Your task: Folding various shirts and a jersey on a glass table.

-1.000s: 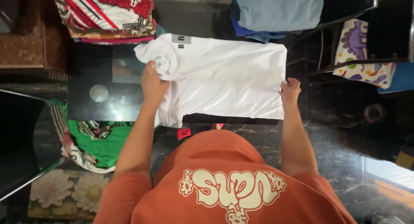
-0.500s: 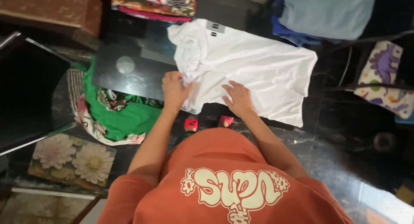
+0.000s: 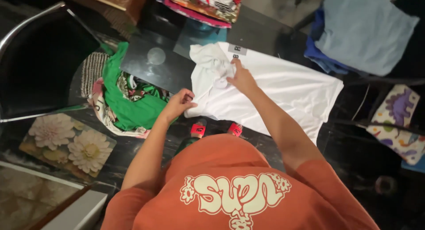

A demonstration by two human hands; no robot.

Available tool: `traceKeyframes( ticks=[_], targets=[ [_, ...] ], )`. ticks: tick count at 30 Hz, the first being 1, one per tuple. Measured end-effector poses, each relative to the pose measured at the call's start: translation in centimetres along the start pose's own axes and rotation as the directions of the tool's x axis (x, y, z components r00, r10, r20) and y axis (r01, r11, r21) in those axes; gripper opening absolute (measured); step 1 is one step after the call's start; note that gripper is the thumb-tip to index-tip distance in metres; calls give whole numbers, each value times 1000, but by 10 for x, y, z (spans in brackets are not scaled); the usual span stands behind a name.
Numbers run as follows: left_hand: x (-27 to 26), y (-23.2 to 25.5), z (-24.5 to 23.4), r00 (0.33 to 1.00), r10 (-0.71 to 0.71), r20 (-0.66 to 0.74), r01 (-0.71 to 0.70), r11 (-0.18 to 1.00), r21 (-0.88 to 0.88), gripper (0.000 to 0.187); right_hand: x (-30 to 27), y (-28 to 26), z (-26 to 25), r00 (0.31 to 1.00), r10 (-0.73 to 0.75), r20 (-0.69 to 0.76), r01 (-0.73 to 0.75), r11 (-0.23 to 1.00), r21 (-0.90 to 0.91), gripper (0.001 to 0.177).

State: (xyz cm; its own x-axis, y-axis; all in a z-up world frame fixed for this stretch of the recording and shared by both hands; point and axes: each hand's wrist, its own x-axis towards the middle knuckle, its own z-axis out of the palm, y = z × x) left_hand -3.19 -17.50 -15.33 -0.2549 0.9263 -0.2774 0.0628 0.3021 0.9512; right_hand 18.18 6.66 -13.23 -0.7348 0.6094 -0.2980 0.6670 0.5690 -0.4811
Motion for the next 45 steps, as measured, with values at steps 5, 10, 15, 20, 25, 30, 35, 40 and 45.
traceKeyframes(
  ticks=[5, 10, 15, 20, 25, 30, 35, 40, 45],
  targets=[
    [2, -55, -25, 997, -43, -57, 43, 999, -2, 20, 105, 156, 52, 937, -351, 5, 347, 929, 130, 22],
    [12, -64, -45, 991, -37, -128, 17, 988, -156, 22, 110, 124, -23, 838, 380, -392, 211, 436, 875, 43],
    [47, -23, -14, 925, -48, -376, 87, 992, 87, 40, 62, 29, -26, 783, 82, -616, 198, 907, 371, 64],
    [76, -13, 6, 879, 21, -476, 185, 905, 382, 43, 70, -7, -32, 822, -215, -527, 116, 970, -214, 57],
    [88, -61, 3, 954, -64, -292, 45, 997, -70, 23, 122, 22, -24, 959, -66, -276, 44, 995, -87, 33],
    [52, 7, -8, 983, -103, -153, 13, 864, -503, 28, 155, 7, -19, 907, -313, -283, 316, 948, -36, 25],
    [49, 10, -27, 959, -154, -238, 173, 983, 57, 30, 158, -32, -25, 844, -444, -301, 468, 883, 10, 19],
    [48, 10, -46, 926, -79, -368, 182, 950, 254, 32, 159, -41, -24, 865, -483, -138, 458, 871, -179, 34],
    [52, 12, -54, 816, 135, -563, 27, 963, 269, 26, 171, -19, 1, 842, -536, -59, 457, 768, -448, 46]
  ],
)
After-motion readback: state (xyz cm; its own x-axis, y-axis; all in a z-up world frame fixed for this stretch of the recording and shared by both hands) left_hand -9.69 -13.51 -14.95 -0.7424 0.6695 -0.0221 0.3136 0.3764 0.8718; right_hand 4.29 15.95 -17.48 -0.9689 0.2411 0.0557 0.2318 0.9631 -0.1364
